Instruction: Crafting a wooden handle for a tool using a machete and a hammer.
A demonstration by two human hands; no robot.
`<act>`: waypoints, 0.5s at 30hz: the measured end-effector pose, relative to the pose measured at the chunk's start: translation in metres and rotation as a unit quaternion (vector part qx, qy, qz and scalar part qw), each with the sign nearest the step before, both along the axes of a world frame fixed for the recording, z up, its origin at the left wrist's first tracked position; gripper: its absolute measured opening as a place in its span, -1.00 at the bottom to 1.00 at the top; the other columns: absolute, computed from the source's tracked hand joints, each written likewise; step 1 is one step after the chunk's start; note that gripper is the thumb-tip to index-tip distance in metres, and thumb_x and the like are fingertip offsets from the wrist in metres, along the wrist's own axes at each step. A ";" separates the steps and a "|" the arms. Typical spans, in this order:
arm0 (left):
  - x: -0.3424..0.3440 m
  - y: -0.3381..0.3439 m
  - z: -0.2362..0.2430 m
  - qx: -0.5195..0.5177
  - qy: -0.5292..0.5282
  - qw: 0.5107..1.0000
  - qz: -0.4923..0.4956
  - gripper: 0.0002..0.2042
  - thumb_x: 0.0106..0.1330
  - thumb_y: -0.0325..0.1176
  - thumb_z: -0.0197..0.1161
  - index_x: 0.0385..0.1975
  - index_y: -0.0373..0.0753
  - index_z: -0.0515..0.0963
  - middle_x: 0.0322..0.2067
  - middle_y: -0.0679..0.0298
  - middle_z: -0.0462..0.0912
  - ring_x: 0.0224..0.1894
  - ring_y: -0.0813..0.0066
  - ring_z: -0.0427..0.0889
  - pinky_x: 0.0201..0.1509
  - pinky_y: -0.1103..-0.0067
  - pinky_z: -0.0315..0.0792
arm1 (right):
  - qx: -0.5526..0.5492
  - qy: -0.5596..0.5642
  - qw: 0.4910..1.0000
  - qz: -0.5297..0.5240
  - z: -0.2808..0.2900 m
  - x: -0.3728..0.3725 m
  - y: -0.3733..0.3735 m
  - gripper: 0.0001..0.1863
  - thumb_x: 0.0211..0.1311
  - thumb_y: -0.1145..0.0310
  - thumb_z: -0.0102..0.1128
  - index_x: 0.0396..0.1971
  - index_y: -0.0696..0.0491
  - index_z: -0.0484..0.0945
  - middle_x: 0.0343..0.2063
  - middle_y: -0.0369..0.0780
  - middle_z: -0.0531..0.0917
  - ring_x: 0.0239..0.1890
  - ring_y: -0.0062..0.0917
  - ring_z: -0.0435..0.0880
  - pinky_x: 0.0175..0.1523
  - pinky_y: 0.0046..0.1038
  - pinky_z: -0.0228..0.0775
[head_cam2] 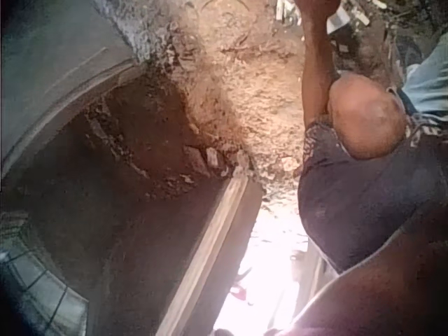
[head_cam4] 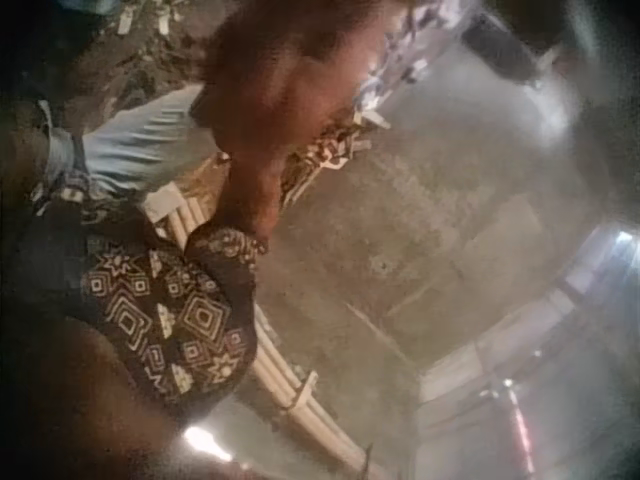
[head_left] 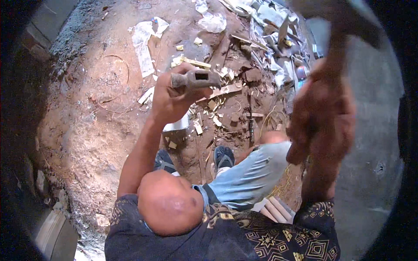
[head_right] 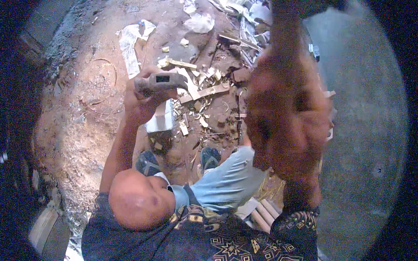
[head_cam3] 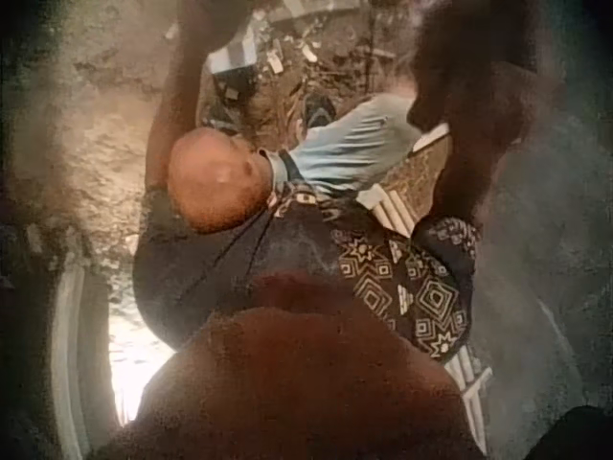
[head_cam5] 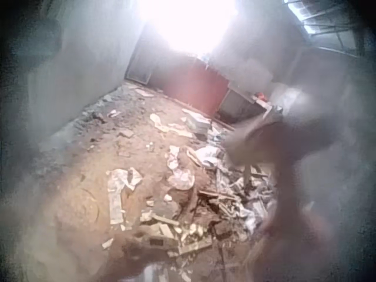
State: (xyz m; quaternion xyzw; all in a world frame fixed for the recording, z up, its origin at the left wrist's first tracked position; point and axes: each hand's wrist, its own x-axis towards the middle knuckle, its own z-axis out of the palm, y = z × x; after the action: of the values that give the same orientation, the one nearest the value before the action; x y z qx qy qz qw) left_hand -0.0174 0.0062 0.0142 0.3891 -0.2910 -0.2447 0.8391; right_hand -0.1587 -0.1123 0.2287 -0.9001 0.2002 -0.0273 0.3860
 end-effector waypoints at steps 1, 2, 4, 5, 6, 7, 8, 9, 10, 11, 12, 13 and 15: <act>0.000 -0.001 0.002 -0.004 0.000 1.000 0.000 -0.72 0.13 -0.40 0.51 -0.21 -0.28 0.58 -0.33 0.36 0.70 -0.29 0.71 0.62 -0.23 0.68 0.51 | -0.036 -0.017 0.999 0.024 -0.004 -0.001 -0.001 -0.73 0.35 0.27 0.12 -0.08 0.12 0.43 -0.52 -0.30 0.52 -0.62 -0.58 0.43 -0.51 -0.52 0.30; 0.000 0.000 0.003 -0.002 0.000 1.000 0.002 -0.72 0.13 -0.40 0.51 -0.21 -0.28 0.58 -0.33 0.36 0.70 -0.29 0.71 0.62 -0.23 0.68 0.51 | -0.069 -0.036 0.996 0.049 -0.012 0.000 -0.004 -0.72 0.34 0.27 0.14 -0.08 0.12 0.43 -0.48 -0.28 0.54 -0.56 -0.54 0.46 -0.42 -0.50 0.33; 0.000 0.000 0.005 0.005 0.011 1.000 -0.009 -0.72 0.14 -0.42 0.50 -0.20 -0.29 0.58 -0.33 0.36 0.69 -0.30 0.70 0.61 -0.22 0.68 0.50 | -0.136 -0.073 0.983 0.100 -0.026 0.004 -0.009 -0.70 0.31 0.29 0.18 -0.08 0.14 0.42 -0.41 -0.24 0.57 -0.43 -0.47 0.51 -0.23 -0.47 0.41; 0.000 0.001 0.005 0.004 0.012 1.000 -0.010 -0.72 0.14 -0.42 0.50 -0.20 -0.29 0.58 -0.33 0.36 0.69 -0.30 0.70 0.61 -0.22 0.68 0.50 | -0.172 -0.091 0.973 0.122 -0.027 0.005 -0.007 -0.69 0.30 0.30 0.20 -0.07 0.15 0.42 -0.37 -0.21 0.59 -0.36 -0.43 0.54 -0.14 -0.45 0.45; 0.000 0.001 0.006 0.010 0.018 0.999 -0.027 -0.72 0.15 -0.42 0.49 -0.19 -0.29 0.59 -0.33 0.36 0.69 -0.30 0.69 0.61 -0.22 0.68 0.50 | -0.136 0.138 0.972 0.134 -0.026 0.012 -0.005 -0.65 0.24 0.39 0.24 -0.05 0.20 0.41 -0.35 -0.18 0.60 -0.37 -0.41 0.54 -0.18 -0.42 0.44; -0.001 0.001 0.006 0.017 0.023 0.999 -0.045 -0.73 0.16 -0.42 0.48 -0.18 -0.30 0.59 -0.33 0.35 0.69 -0.31 0.68 0.61 -0.22 0.68 0.50 | -0.131 0.148 0.969 0.144 -0.017 0.016 -0.004 -0.65 0.23 0.40 0.23 -0.04 0.21 0.42 -0.37 -0.17 0.61 -0.37 -0.42 0.54 -0.19 -0.41 0.44; 0.003 -0.001 0.005 0.013 0.020 0.999 -0.041 -0.73 0.16 -0.42 0.48 -0.18 -0.30 0.59 -0.33 0.35 0.69 -0.31 0.68 0.61 -0.22 0.68 0.50 | -0.130 0.155 0.966 0.160 -0.007 0.024 -0.004 -0.65 0.23 0.42 0.22 -0.04 0.22 0.42 -0.38 -0.16 0.61 -0.37 -0.44 0.55 -0.19 -0.39 0.44; 0.001 0.000 0.004 0.023 0.003 0.999 -0.024 -0.73 0.16 -0.42 0.48 -0.18 -0.30 0.59 -0.33 0.36 0.69 -0.31 0.68 0.61 -0.23 0.68 0.50 | -0.128 0.157 0.966 0.162 0.000 0.024 -0.001 -0.65 0.23 0.42 0.22 -0.04 0.22 0.42 -0.38 -0.16 0.61 -0.37 -0.44 0.55 -0.19 -0.39 0.44; 0.000 0.002 0.002 0.033 -0.014 0.999 -0.008 -0.73 0.16 -0.42 0.48 -0.17 -0.30 0.60 -0.33 0.36 0.69 -0.32 0.68 0.61 -0.24 0.68 0.50 | -0.147 0.057 0.976 0.151 0.006 0.021 0.005 -0.67 0.23 0.42 0.21 -0.05 0.23 0.43 -0.40 -0.17 0.61 -0.41 -0.49 0.54 -0.24 -0.42 0.43; 0.001 0.003 0.001 0.036 -0.011 0.999 -0.004 -0.73 0.16 -0.42 0.48 -0.17 -0.30 0.60 -0.33 0.36 0.69 -0.32 0.68 0.61 -0.24 0.68 0.50 | -0.164 -0.045 0.975 0.141 0.015 0.017 0.011 -0.68 0.23 0.42 0.20 -0.06 0.23 0.44 -0.43 -0.18 0.61 -0.45 -0.53 0.53 -0.29 -0.45 0.42; 0.002 0.004 0.000 0.043 -0.018 0.999 -0.005 -0.72 0.15 -0.42 0.48 -0.17 -0.30 0.60 -0.34 0.36 0.69 -0.32 0.68 0.61 -0.24 0.68 0.50 | 0.143 -0.066 0.985 -0.072 0.032 0.010 0.022 -0.71 0.29 0.33 0.13 -0.12 0.23 0.46 -0.50 -0.22 0.58 -0.60 -0.65 0.45 -0.47 -0.56 0.36; 0.003 0.006 -0.002 0.051 -0.024 0.998 -0.006 -0.71 0.15 -0.42 0.49 -0.16 -0.31 0.60 -0.34 0.37 0.69 -0.32 0.68 0.61 -0.25 0.67 0.50 | -0.186 -0.250 0.948 -0.064 0.012 0.024 0.024 -0.64 0.37 0.21 0.02 -0.10 0.24 0.45 -0.56 -0.30 0.51 -0.73 -0.74 0.31 -0.66 -0.65 0.19; 0.001 -0.003 0.003 0.018 -0.011 1.000 -0.020 -0.71 0.15 -0.42 0.49 -0.16 -0.31 0.60 -0.34 0.36 0.69 -0.32 0.68 0.61 -0.25 0.67 0.50 | 0.146 -0.273 0.949 0.054 0.028 0.019 0.008 -0.68 0.33 0.27 0.07 -0.11 0.23 0.44 -0.54 -0.29 0.50 -0.71 -0.73 0.32 -0.63 -0.64 0.20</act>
State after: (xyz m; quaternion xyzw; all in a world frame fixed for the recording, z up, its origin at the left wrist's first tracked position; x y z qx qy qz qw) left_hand -0.0163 0.0031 0.0169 0.4005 -0.3032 -0.2623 0.8239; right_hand -0.1400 -0.1042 0.2562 -0.8013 0.0403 -0.2214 0.5543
